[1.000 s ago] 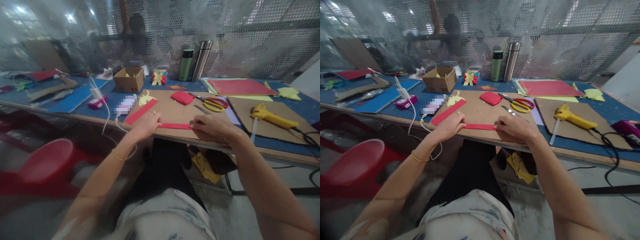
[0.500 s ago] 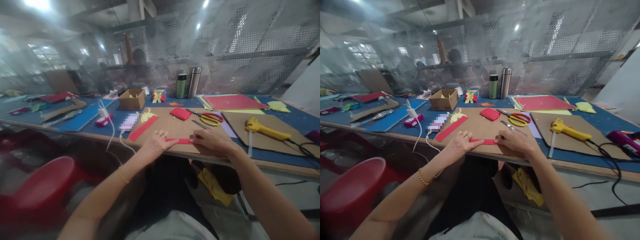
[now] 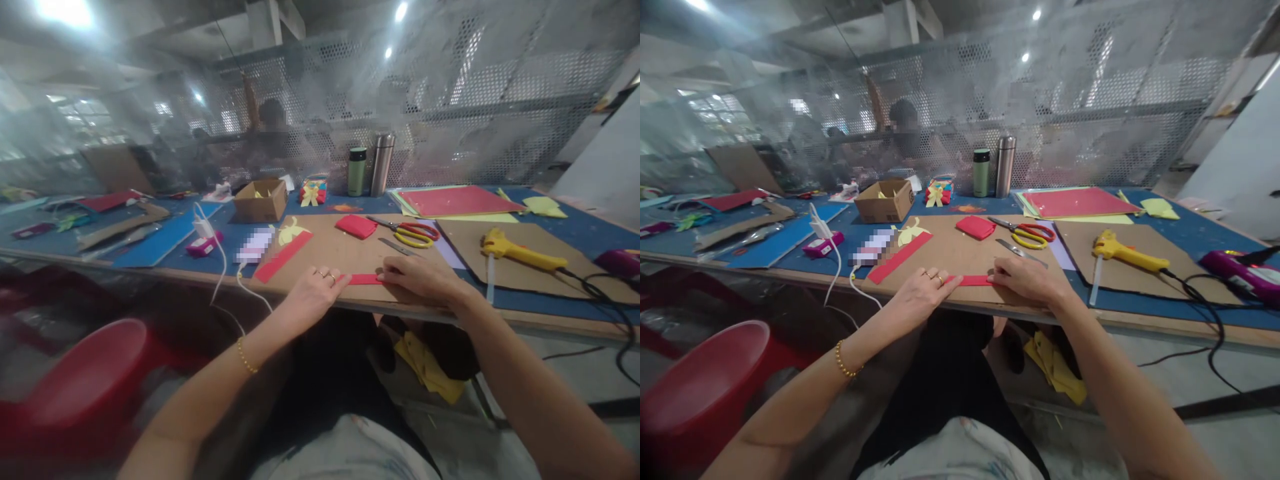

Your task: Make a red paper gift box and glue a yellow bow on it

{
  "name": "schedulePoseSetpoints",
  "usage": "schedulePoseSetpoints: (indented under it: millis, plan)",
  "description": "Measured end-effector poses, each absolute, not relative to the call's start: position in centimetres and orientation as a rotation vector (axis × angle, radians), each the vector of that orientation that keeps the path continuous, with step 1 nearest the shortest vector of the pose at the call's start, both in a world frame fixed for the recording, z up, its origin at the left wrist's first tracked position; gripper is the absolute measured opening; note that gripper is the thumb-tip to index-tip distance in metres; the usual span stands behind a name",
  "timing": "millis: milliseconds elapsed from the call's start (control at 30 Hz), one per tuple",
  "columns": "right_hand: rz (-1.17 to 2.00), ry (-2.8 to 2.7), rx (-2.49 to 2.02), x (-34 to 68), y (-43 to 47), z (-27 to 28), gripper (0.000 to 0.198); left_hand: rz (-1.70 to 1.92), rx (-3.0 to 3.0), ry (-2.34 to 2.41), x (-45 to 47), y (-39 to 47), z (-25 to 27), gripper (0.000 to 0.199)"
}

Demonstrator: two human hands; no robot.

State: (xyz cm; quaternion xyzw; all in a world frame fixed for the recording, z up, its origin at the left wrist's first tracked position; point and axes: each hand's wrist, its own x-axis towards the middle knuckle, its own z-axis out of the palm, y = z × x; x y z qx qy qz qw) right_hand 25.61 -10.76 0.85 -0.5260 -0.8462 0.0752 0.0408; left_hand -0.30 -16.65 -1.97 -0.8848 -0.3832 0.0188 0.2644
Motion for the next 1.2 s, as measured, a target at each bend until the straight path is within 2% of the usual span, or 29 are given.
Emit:
schedulePoseSetpoints:
  millis: [233,367,500,633,733,800,933,1200]
  plan:
    - [0.226,-2.594,-1.635,26.1,-10.5,0.7,0.028,-0.001,-2.377,-1.177,1.4,-17.7,-2.2,0.061]
    - [0.104,-2.579,-1.670,27.5,-9.6,-0.4,0.032,0.004,-2.380,-1.230,1.8,-17.6,-2.0,0.065]
    - [-0.119,-2.398,-1.684,29.0,-9.8,-1.4,0.027,0.059,-2.350,-1.262,2.0,-17.4,-1.8,0.071]
    - [-0.462,-2.155,-1.395,27.8,-12.5,-2.7,0.033,0.063,-2.350,-1.245,2.0,-17.4,-1.5,0.071]
    - [-0.498,-2.268,-1.043,25.3,-15.1,-4.4,0.030,0.076,-2.358,-1.242,2.1,-17.5,-1.3,0.060]
    - [-0.489,-2.333,-0.947,23.9,-16.3,-5.7,0.040,0.090,-2.359,-1.239,2.1,-17.5,-1.2,0.051]
    - [-0.549,-2.337,-0.997,23.5,-17.0,-7.8,0.063,0.082,-2.347,-1.237,2.3,-17.6,-1.1,0.059]
    - [-0.549,-2.311,-1.287,28.3,-17.7,-6.7,0.057,0.114,-2.381,-1.286,2.5,-17.4,-0.6,0.069]
